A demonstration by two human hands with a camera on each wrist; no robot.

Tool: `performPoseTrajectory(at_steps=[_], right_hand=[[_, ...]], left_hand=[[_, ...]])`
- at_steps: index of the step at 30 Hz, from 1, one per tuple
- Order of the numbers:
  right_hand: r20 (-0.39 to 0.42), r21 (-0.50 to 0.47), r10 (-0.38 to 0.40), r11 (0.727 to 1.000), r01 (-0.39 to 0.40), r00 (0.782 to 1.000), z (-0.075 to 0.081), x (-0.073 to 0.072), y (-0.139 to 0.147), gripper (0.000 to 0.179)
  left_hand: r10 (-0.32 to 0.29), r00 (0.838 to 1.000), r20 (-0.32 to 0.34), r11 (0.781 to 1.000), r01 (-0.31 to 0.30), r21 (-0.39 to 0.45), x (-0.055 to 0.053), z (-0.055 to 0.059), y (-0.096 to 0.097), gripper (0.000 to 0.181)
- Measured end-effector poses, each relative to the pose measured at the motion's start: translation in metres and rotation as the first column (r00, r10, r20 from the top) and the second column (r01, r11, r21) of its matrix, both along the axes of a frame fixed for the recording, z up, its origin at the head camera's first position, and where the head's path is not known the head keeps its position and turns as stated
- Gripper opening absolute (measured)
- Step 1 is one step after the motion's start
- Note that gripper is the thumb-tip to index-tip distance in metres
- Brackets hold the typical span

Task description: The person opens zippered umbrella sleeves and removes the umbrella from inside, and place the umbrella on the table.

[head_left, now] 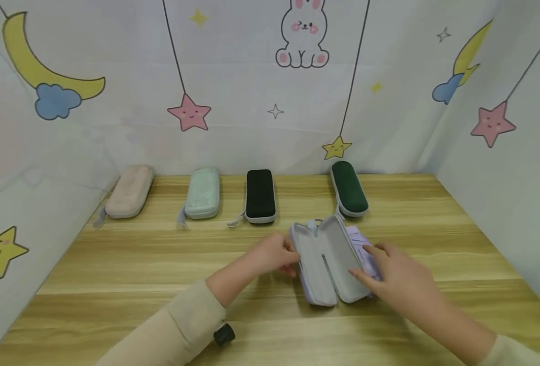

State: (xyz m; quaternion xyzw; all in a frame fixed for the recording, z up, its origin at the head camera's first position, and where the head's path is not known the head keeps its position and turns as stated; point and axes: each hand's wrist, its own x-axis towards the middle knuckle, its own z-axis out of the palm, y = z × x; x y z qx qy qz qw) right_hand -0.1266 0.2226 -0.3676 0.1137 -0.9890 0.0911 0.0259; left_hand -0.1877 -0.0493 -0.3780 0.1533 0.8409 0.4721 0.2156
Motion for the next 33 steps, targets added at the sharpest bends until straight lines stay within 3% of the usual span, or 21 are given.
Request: performPoseTrajectory(at_steps=[2,8,12,18,23,33], right_hand=[[-0.007,0.042,-0.016,0.999,0.016,1.000,-0.004,0.004,-0.003,0.080],[-0.076,0.113,0.014,0.994,-0.006,0.997,-0.016,0.009,-0.005,0.057],[-0.127,0.094,0.027,0.995,-0.015,0.992,-0.020,0.012,-0.004,0.049],[-0.098,0.064,0.008,0.998,-0.002,0.995,-0.022,0.009,0.003,0.045],[-0.091,0.053,-0.007,0.999,0.012,0.996,-0.025,0.006,0.017,0.042],[-0.104,0.023,0.015,1.000,-0.012,0.995,-0.026,0.009,0.053,0.036]], left_hand=[[-0.018,1.000,0.006,1.000,0.018,-0.001,0.002,0.000,0.003,0.013],[-0.052,0.999,0.008,0.998,0.053,-0.042,0.007,0.002,0.010,0.016],[-0.054,0.998,-0.008,0.997,0.054,-0.061,0.009,0.004,0.013,0.018],[-0.093,0.995,-0.039,0.993,0.090,-0.074,0.010,0.005,0.018,0.018],[-0.125,0.992,-0.029,0.990,0.123,-0.064,0.012,0.008,0.020,0.019],[-0.109,0.994,-0.001,0.987,0.109,-0.120,0.013,0.010,0.016,0.023]])
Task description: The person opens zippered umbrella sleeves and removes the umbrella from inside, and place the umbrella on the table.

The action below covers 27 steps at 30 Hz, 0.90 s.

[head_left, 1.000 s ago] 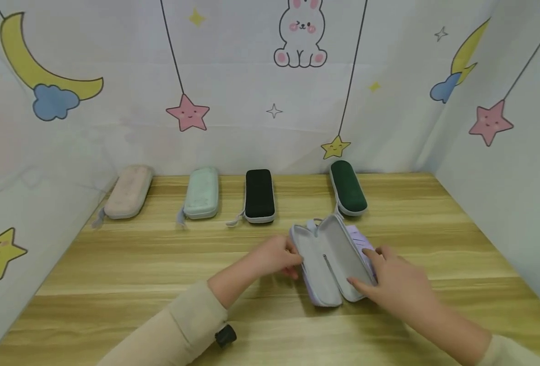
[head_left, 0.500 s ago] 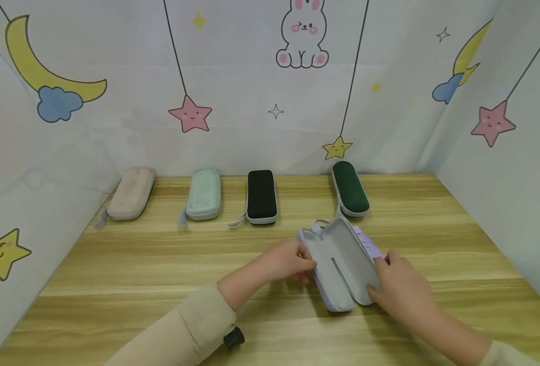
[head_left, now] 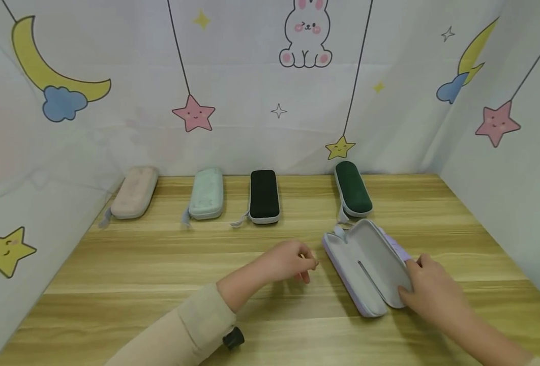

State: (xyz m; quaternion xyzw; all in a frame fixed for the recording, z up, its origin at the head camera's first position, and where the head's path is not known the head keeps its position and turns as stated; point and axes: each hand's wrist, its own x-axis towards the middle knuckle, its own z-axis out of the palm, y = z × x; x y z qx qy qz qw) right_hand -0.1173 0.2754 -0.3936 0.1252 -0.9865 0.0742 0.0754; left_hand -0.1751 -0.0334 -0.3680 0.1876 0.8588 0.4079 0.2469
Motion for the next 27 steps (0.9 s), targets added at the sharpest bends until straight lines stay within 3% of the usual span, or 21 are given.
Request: performPoseTrajectory(at_steps=[6,11,16,22,27], right_hand=[[-0.013,0.004,0.006,1.000,-0.005,1.000,0.000,-0.001,0.026,0.041],[0.025,0.012,-0.032,0.999,0.031,0.999,0.001,-0.009,0.050,0.049],[0.085,0.015,-0.074,0.997,0.073,0.994,0.002,-0.022,0.075,0.055],[0.168,0.022,-0.136,0.991,0.135,0.976,0.006,-0.042,0.100,0.060],[0.176,0.009,-0.148,0.989,0.148,0.973,0.006,-0.065,0.114,0.057]], left_hand=[[0.005,0.999,-0.033,1.000,-0.006,-0.024,0.000,0.001,-0.001,0.024],[0.021,0.998,-0.056,0.998,-0.024,-0.053,-0.002,0.001,0.001,0.023],[0.016,0.990,-0.139,0.990,-0.036,-0.136,-0.005,-0.001,0.005,0.022],[-0.037,0.950,-0.310,0.956,-0.056,-0.287,-0.011,-0.001,0.016,0.024],[-0.075,0.912,-0.403,0.926,-0.086,-0.368,-0.014,0.002,0.026,0.024]])
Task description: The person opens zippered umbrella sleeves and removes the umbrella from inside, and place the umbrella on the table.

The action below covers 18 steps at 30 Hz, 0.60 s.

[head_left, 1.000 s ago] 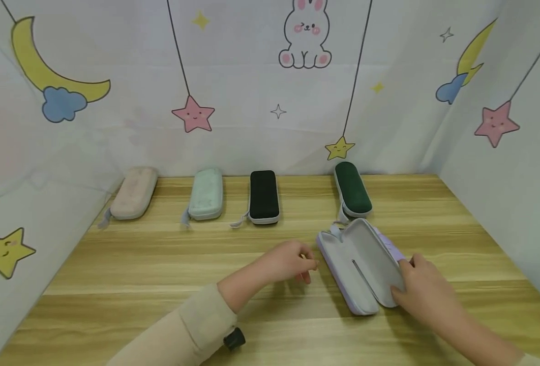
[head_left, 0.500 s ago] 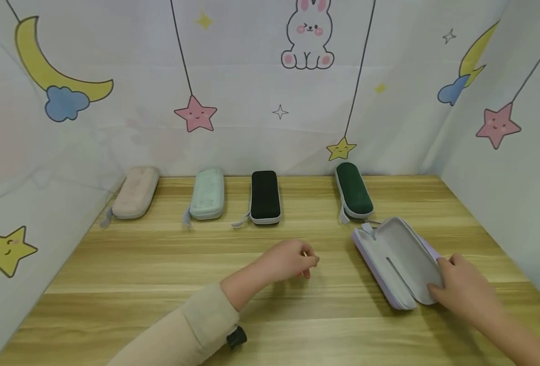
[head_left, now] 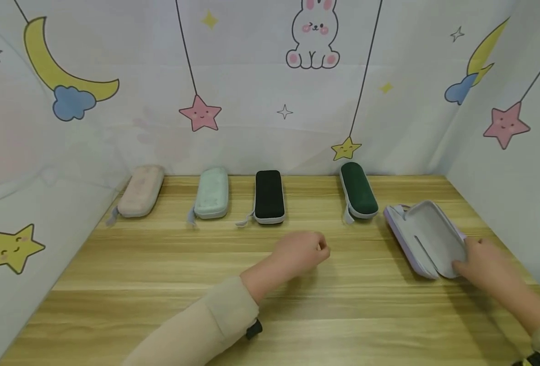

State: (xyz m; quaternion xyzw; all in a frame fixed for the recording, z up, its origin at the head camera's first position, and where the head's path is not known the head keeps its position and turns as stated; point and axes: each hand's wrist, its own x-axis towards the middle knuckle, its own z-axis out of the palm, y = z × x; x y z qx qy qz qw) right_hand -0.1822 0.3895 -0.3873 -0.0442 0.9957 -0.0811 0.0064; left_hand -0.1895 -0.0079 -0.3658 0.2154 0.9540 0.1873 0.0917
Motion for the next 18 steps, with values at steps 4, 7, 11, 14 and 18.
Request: performPoseTrajectory(at_steps=[4,7,11,14,18], right_hand=[[0.013,0.002,-0.020,1.000,0.020,1.000,0.002,-0.019,0.009,0.054],[0.002,-0.011,-0.035,0.999,0.035,0.999,0.005,-0.032,0.014,0.049],[-0.026,-0.029,-0.038,0.999,0.037,0.999,0.010,-0.046,0.019,0.038],[-0.024,-0.037,-0.041,0.999,0.040,0.999,0.011,-0.057,0.021,0.030],[-0.022,-0.038,-0.052,0.998,0.051,0.998,0.011,-0.070,0.024,0.022]], left_hand=[[-0.009,0.999,-0.040,0.999,0.007,-0.036,-0.004,0.000,0.009,0.024],[-0.008,0.999,-0.036,0.999,0.007,-0.037,-0.009,0.000,0.015,0.024],[-0.001,0.999,-0.033,0.999,0.000,-0.039,-0.013,0.001,0.020,0.024],[0.001,0.999,-0.050,0.999,-0.003,-0.048,-0.015,0.002,0.023,0.023],[-0.004,0.996,-0.091,0.997,-0.003,-0.079,-0.018,0.004,0.030,0.022]])
